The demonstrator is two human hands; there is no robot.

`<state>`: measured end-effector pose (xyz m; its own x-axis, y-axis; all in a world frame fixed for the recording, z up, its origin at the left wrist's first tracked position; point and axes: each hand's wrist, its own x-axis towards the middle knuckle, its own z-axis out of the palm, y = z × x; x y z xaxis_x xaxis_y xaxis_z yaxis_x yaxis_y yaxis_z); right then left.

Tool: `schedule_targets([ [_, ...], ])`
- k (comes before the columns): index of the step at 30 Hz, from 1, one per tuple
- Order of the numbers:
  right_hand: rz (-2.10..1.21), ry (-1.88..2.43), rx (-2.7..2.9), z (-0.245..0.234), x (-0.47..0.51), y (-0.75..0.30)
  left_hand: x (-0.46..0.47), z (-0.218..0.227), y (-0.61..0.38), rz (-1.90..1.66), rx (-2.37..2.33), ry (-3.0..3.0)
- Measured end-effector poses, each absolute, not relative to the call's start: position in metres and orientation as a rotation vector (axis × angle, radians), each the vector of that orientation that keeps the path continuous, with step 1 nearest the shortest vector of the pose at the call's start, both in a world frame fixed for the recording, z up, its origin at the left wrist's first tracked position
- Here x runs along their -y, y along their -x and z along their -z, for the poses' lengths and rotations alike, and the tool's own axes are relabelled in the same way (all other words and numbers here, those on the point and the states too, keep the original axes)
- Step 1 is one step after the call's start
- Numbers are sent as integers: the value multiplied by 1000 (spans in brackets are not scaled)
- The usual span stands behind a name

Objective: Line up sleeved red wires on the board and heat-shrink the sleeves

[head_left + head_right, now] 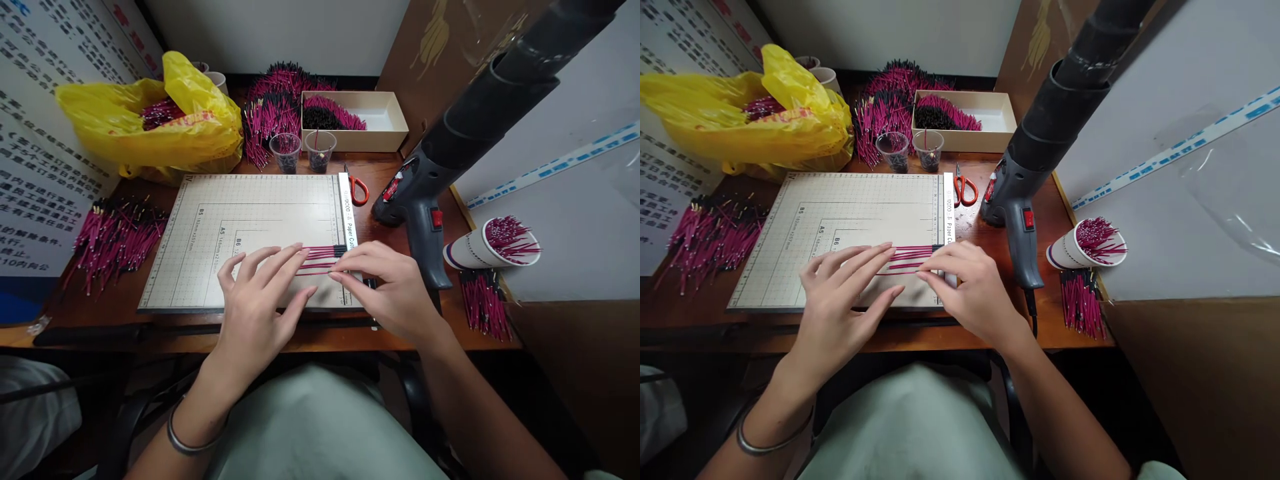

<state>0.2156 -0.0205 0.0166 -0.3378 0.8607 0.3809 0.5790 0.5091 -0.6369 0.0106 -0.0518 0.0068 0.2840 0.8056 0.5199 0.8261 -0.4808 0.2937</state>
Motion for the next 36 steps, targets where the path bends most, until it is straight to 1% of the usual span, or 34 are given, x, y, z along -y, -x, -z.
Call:
schedule_targets([
  [4, -457, 1319, 2067, -5, 20, -220, 60, 7, -13, 883, 1617, 2496],
  [9, -314, 1478, 2121, -5, 25, -218, 68, 13, -23, 749, 1535, 2535],
  [15, -380, 1531, 1988, 0, 26, -216, 67, 18, -30, 629, 1540, 2579],
  [19, -499, 1556, 1858, 5, 31, -211, 65, 17, -33, 573, 1508, 2604],
  [24, -625, 1661, 1874, 1, 32, -202, 62, 15, -41, 505, 1459, 2614],
  [29, -626, 1749, 1915, 0, 24, -196, 61, 10, -42, 510, 1469, 2608],
  [36, -669, 1697, 1947, 2, 24, -197, 62, 9, -38, 529, 1516, 2596],
])
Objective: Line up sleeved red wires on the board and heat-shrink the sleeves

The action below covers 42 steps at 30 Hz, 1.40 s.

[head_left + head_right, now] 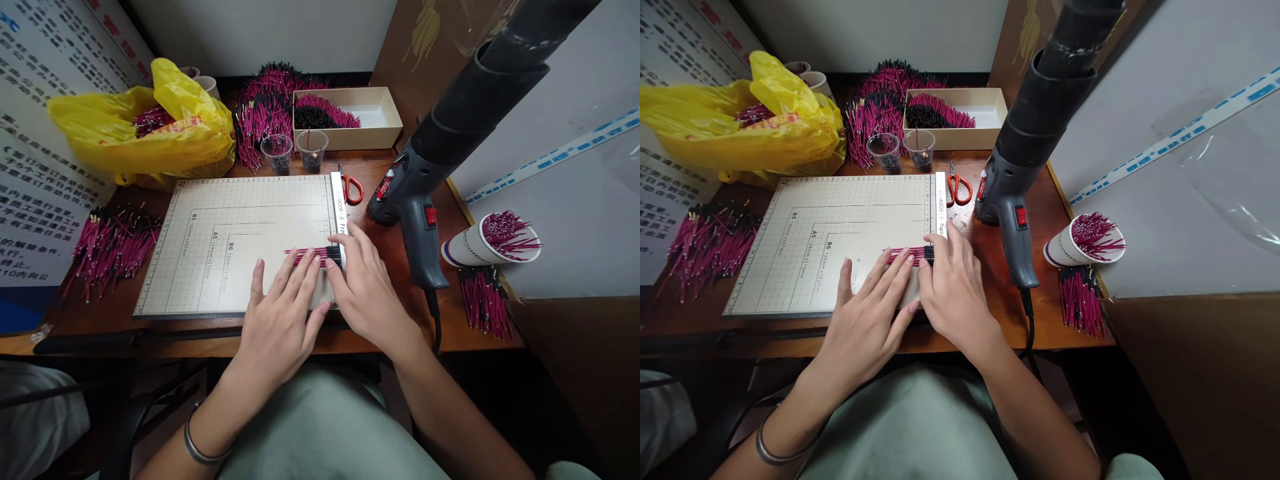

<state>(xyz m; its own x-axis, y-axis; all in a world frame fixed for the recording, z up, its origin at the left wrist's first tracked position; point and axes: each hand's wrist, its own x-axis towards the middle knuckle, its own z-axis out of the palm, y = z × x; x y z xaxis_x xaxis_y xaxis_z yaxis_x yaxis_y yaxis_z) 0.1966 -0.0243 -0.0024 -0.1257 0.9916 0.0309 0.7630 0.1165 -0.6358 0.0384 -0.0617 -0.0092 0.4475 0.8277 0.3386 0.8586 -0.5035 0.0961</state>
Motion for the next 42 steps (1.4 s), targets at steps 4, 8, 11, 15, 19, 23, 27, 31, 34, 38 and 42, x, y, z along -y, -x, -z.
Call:
schedule_targets([
  [4, -688, 1708, 1946, 3, 24, -200, 62, 13, -41, 475, 1485, 2607],
  [8, -655, 1685, 1905, 1, 20, -201, 63, 12, -45, 466, 1473, 2633],
  [11, -697, 1728, 1940, 0, 17, -199, 62, 9, -48, 464, 1468, 2650],
  [15, -697, 1779, 1936, -1, 16, -194, 56, 6, -47, 486, 1487, 2601],
  [19, -685, 1819, 1931, -3, 12, -194, 48, 7, -41, 472, 1500, 2567],
  [23, -698, 1827, 1940, -5, 7, -196, 46, 10, -40, 423, 1496, 2588],
  [27, -709, 1787, 1953, -4, 4, -194, 47, 13, -44, 416, 1461, 2588],
  [31, -699, 1746, 1929, -2, 1, -192, 44, 15, -46, 438, 1427, 2585],
  [34, -667, 1699, 1876, -3, -2, -197, 40, 16, -48, 432, 1359, 2629],
  [38, -576, 1597, 1754, -5, 0, -212, 34, 17, -53, 409, 1305, 2672],
  [42, -560, 1521, 1709, 0, 15, -224, 33, 17, -46, 389, 1331, 2683],
])
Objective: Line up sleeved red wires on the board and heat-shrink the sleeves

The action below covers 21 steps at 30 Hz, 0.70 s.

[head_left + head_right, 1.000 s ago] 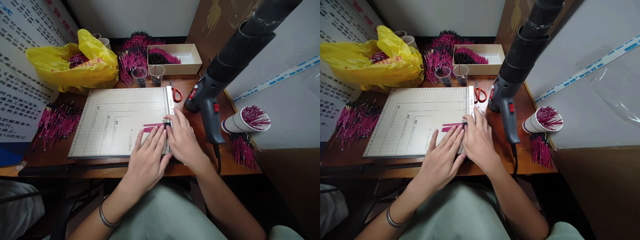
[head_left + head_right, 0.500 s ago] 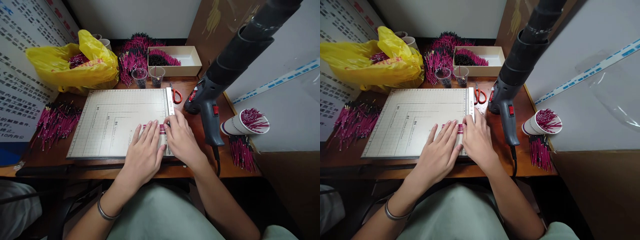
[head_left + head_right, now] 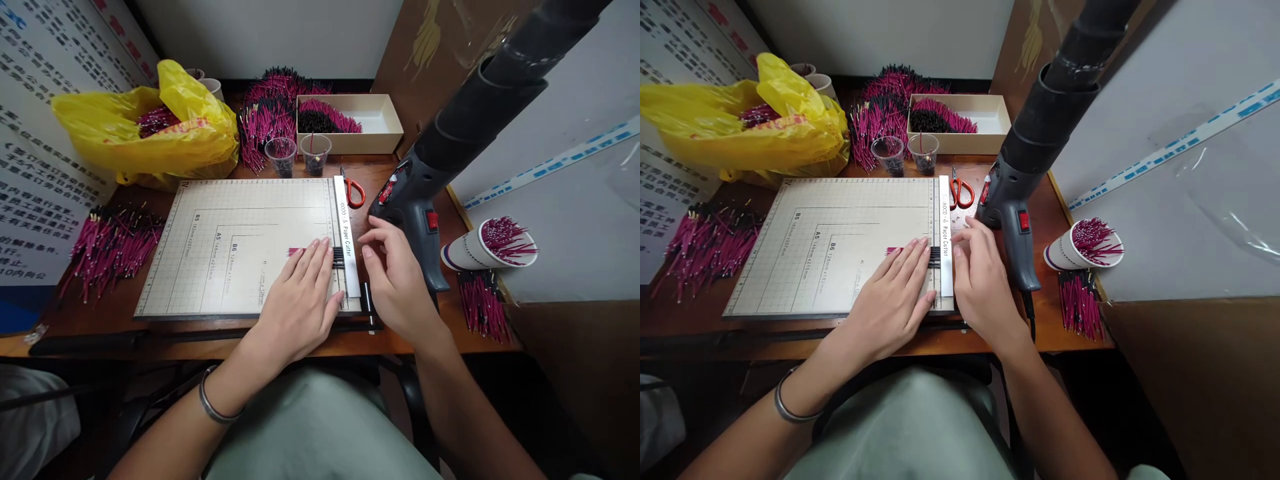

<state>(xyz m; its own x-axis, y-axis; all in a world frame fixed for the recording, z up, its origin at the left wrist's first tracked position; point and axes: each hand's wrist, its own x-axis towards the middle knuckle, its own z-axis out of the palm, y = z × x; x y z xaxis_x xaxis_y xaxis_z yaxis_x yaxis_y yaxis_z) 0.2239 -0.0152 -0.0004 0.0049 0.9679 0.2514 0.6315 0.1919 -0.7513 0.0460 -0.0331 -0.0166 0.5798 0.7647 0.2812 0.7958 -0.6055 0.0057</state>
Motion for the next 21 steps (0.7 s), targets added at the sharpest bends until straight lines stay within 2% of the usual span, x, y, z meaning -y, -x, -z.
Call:
schedule_targets([
  [13, -733, 1461, 1754, 7, 17, -211, 30, 15, -7, 300, 1487, 2708],
  [21, -797, 1620, 2024, 5, 29, -201, 13, 12, 3, 226, 1507, 2727],
])
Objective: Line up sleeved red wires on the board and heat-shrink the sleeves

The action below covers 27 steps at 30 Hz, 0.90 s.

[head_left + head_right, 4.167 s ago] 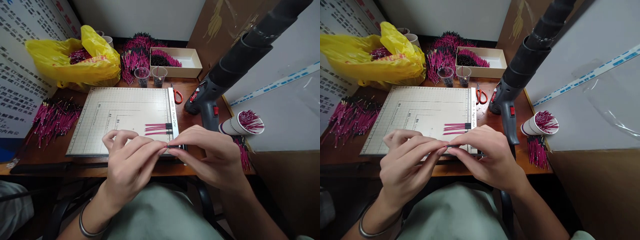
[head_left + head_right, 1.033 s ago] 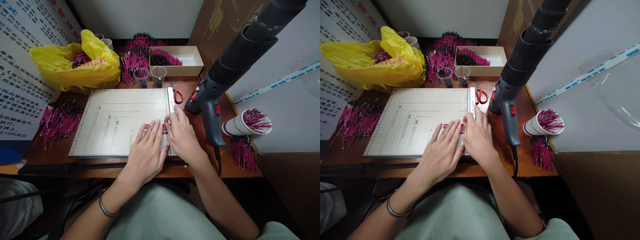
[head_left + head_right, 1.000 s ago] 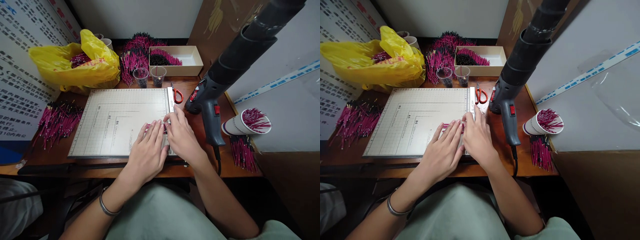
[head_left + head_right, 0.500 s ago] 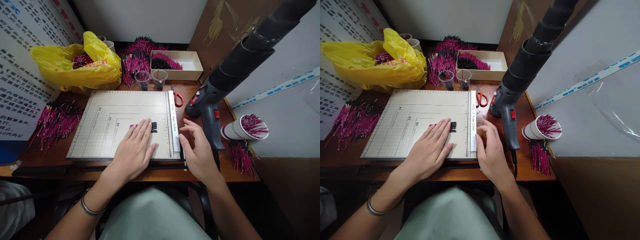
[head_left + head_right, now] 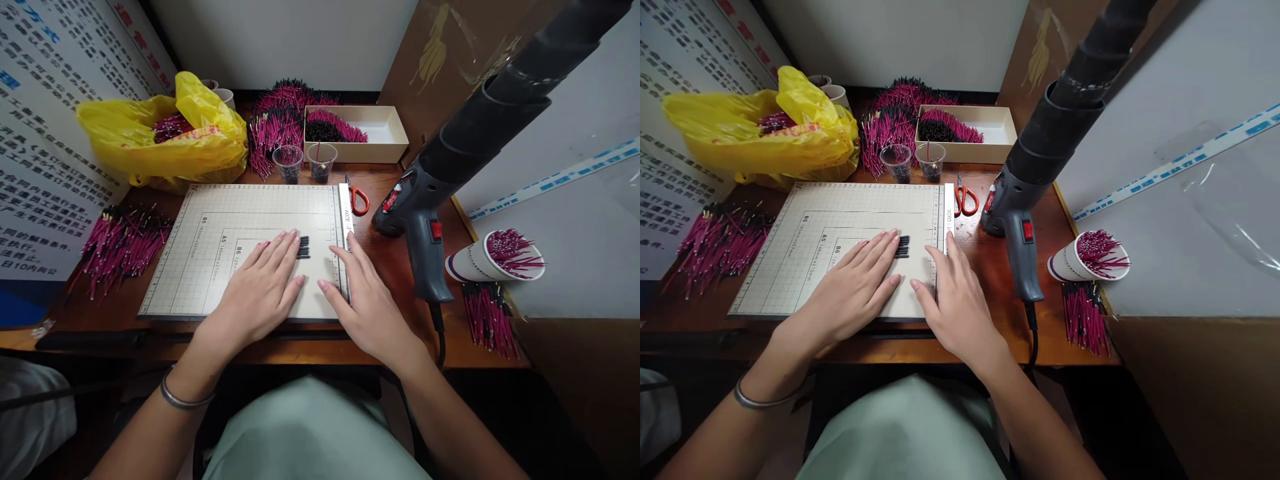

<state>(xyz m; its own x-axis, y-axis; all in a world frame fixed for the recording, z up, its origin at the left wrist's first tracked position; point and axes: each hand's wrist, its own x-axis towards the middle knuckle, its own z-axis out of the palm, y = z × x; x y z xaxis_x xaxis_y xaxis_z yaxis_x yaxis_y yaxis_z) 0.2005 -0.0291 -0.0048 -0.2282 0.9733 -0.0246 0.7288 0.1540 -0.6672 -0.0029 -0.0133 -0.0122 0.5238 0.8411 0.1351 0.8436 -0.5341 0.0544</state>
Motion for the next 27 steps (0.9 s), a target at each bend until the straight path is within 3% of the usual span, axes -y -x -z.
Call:
schedule_targets([
  [6, -703, 1720, 2177, 3, 29, -195, -10, 11, 8, 158, 1561, 2775],
  [16, -661, 1715, 2217, 4, 29, -196, -23, -12, 7, 434, 1520, 2652],
  [27, -699, 1757, 2232, 2, 27, -194, -18, -4, 10, 596, 1481, 2614],
])
